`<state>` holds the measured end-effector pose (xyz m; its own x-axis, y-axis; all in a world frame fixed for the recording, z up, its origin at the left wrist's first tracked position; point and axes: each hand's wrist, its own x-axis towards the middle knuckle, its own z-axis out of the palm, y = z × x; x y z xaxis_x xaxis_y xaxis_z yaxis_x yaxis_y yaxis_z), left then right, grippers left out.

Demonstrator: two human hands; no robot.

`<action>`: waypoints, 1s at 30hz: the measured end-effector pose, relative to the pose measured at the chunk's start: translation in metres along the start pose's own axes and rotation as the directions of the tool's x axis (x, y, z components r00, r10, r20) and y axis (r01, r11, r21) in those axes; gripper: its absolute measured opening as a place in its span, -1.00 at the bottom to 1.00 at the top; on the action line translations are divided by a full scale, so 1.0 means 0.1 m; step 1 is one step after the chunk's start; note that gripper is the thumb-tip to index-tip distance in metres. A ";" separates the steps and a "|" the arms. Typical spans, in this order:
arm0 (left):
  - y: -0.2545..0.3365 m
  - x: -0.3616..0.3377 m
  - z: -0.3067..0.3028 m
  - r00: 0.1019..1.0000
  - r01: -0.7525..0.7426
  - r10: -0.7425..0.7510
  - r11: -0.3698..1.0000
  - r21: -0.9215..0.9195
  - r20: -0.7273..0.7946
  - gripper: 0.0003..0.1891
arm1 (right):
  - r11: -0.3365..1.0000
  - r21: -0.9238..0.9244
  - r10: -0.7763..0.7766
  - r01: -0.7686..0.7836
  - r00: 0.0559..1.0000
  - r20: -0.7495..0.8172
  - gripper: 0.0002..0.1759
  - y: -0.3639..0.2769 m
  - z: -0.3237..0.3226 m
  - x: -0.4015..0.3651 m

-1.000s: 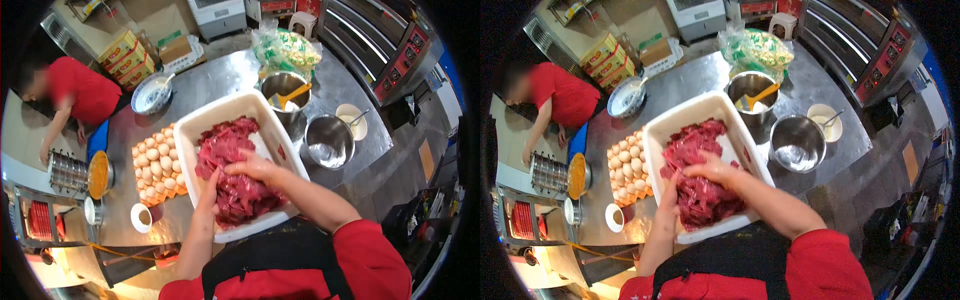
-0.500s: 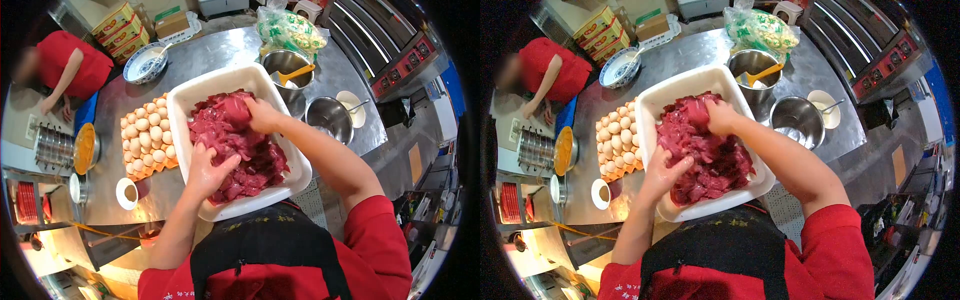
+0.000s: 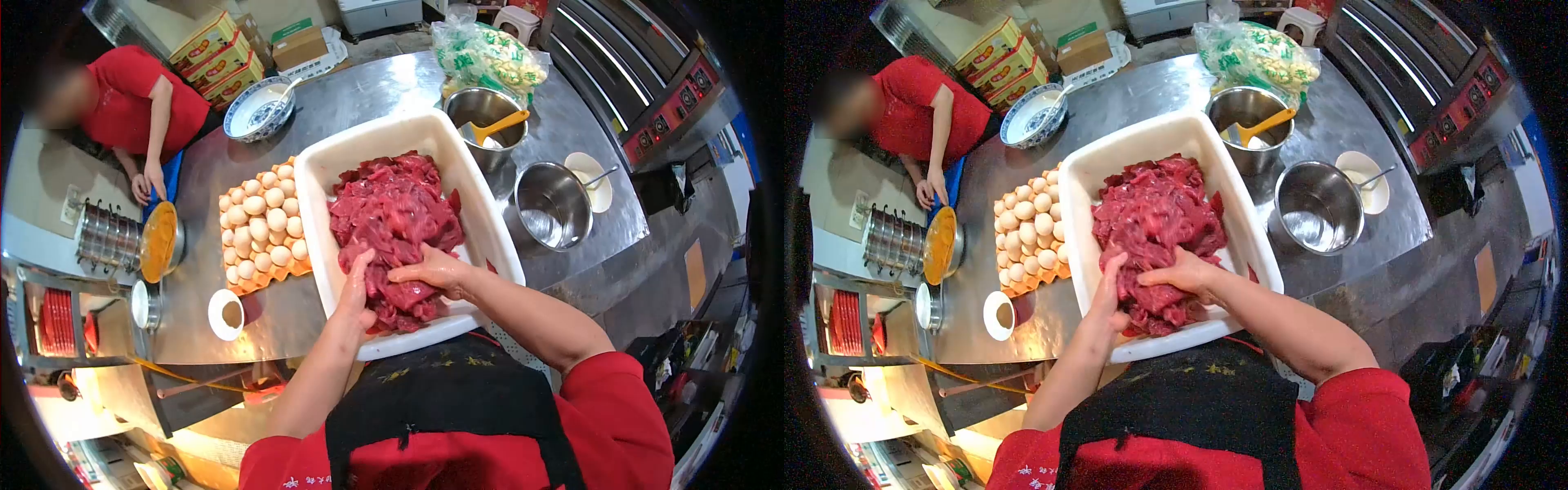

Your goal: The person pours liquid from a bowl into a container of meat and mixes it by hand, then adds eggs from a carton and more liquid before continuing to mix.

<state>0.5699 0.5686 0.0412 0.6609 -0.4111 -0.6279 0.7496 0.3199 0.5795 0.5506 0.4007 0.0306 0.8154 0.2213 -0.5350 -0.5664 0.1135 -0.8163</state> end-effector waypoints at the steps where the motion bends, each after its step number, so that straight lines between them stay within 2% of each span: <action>1: 0.03 -0.06 0.03 0.992 -0.124 0.124 0.992 0.026 0.016 -0.37 | 0.988 0.098 -0.125 0.120 0.991 0.051 0.03 -0.03 0.02 0.04; 2: 0.07 0.02 -0.04 0.992 -0.076 0.084 0.993 -0.085 0.093 -0.45 | 0.974 0.101 -0.213 0.205 0.974 0.076 0.01 -0.09 -0.01 0.06; 4: 0.30 0.04 0.03 0.979 -0.150 0.161 0.985 -0.091 0.128 -0.55 | 0.945 0.073 -0.325 0.320 0.942 0.087 -0.09 -0.49 -0.01 -0.10; 5: 0.41 0.03 0.10 0.949 -0.209 0.233 0.969 -0.131 0.213 -0.58 | 0.933 0.035 -0.360 0.358 0.930 0.080 -0.16 -0.75 -0.01 -0.21; 7: 0.62 -0.08 0.28 0.915 -0.264 0.288 0.957 -0.120 0.282 -0.60 | 0.890 -0.208 -0.427 0.405 0.901 -0.075 -0.31 -1.10 -0.10 -0.18; 9: 0.63 -0.10 0.35 0.911 -0.399 0.369 0.900 0.173 0.184 -0.60 | 0.776 -0.430 -0.569 0.462 0.806 -0.161 -0.44 -1.49 -0.09 -0.23; 10: 0.66 -0.10 0.35 0.937 -0.349 0.312 0.854 0.385 0.155 -0.61 | 0.771 -0.431 -0.587 0.469 0.786 -0.195 -0.48 -1.55 -0.13 -0.11; 11: 0.63 -0.05 0.32 0.908 -0.409 0.376 0.707 0.576 0.184 -0.60 | 0.767 -0.430 -0.603 0.476 0.764 -0.231 -0.51 -1.60 -0.16 0.01; 13: 0.55 0.11 0.01 0.745 -0.513 0.580 0.183 0.838 0.330 -0.60 | 0.753 -0.455 -0.607 0.475 0.768 -0.203 -0.51 -1.63 -0.20 0.19; 14: 0.55 0.16 -0.10 0.751 -0.512 0.573 0.191 0.838 0.328 -0.60 | 0.738 -0.537 -0.537 0.409 0.837 -0.100 -0.49 -1.56 -0.24 0.34; 15: 0.55 0.16 -0.16 0.711 -0.471 0.654 0.170 0.865 0.258 -0.59 | 0.704 -0.621 -0.441 0.343 0.897 -0.005 -0.47 -1.48 -0.27 0.45; 16: 0.57 0.14 -0.15 0.658 -0.430 0.729 0.162 0.888 0.186 -0.59 | 0.607 -0.719 -0.408 0.337 0.909 0.082 -0.45 -1.38 -0.19 0.47; 17: 0.59 0.10 -0.13 0.513 -0.498 0.830 0.080 0.864 0.219 -0.67 | 0.453 -0.836 -0.372 0.310 0.918 0.139 -0.35 -1.21 -0.15 0.63; 18: 0.58 0.14 -0.14 0.414 -0.580 0.887 0.082 0.811 0.207 -0.70 | 0.165 -0.969 -0.456 0.184 0.885 0.090 -0.28 -0.93 -0.03 0.82; 19: 0.56 0.18 -0.15 0.311 -0.653 0.933 0.073 0.754 0.179 -0.72 | 0.174 -0.982 -0.303 -0.067 0.946 -0.118 -0.22 -0.83 0.31 0.72; 20: 0.53 0.24 -0.18 0.321 -0.657 0.933 0.095 0.748 0.163 -0.72 | 0.069 -0.997 -0.362 -0.037 0.930 -0.060 -0.24 -0.52 0.48 0.79; 21: 0.48 0.31 -0.22 0.309 -0.741 0.941 0.147 0.655 0.138 -0.74 | -0.112 -0.993 -0.373 0.041 0.924 0.080 -0.21 -0.41 0.64 0.69; 22: 0.43 0.37 -0.27 0.302 -0.809 0.947 0.195 0.555 0.107 -0.75 | -0.124 -0.980 -0.455 0.155 0.869 0.195 -0.22 -0.20 0.74 0.69; 23: 0.43 0.38 -0.29 0.320 -0.801 0.944 0.221 0.557 0.086 -0.75 | -0.143 -0.968 -0.566 0.207 0.785 0.252 -0.32 0.00 0.88 0.60; 24: 0.47 0.37 -0.28 0.309 -0.794 0.940 0.172 0.583 0.144 -0.76 | -0.200 -0.933 -0.587 0.300 0.725 0.359 -0.56 0.34 0.95 0.56; 25: 0.49 0.38 -0.30 0.298 -0.792 0.931 0.117 0.599 0.212 -0.77 | -0.375 -0.865 -0.318 0.334 0.830 0.458 -0.65 0.47 1.01 0.40; 26: 0.48 0.46 -0.35 0.244 -0.727 0.926 -0.022 0.686 0.288 -0.77 | -0.216 -0.886 -0.095 0.411 0.894 0.438 -0.60 0.48 0.96 0.37; 27: 0.47 0.47 -0.37 0.245 -0.735 0.929 -0.008 0.678 0.276 -0.77 | -0.049 -0.896 0.141 0.441 0.891 0.431 -0.52 0.41 0.90 0.32; 29: 0.47 0.48 -0.36 0.195 -0.635 0.862 -0.252 0.731 0.467 -0.77 | -0.089 -0.927 0.213 0.365 0.916 0.340 -0.51 0.27 0.75 0.18; 30: 0.47 0.46 -0.37 0.216 -0.662 0.864 -0.213 0.718 0.455 -0.76 | -0.215 -0.905 0.232 0.367 0.919 0.318 -0.48 0.17 0.62 0.05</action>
<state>0.6375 0.5962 0.0203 0.7733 -0.2013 0.6012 -0.6241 -0.4088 0.6659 0.5376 0.4634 0.0278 0.5800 0.5375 -0.6121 0.5293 -0.8199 -0.2183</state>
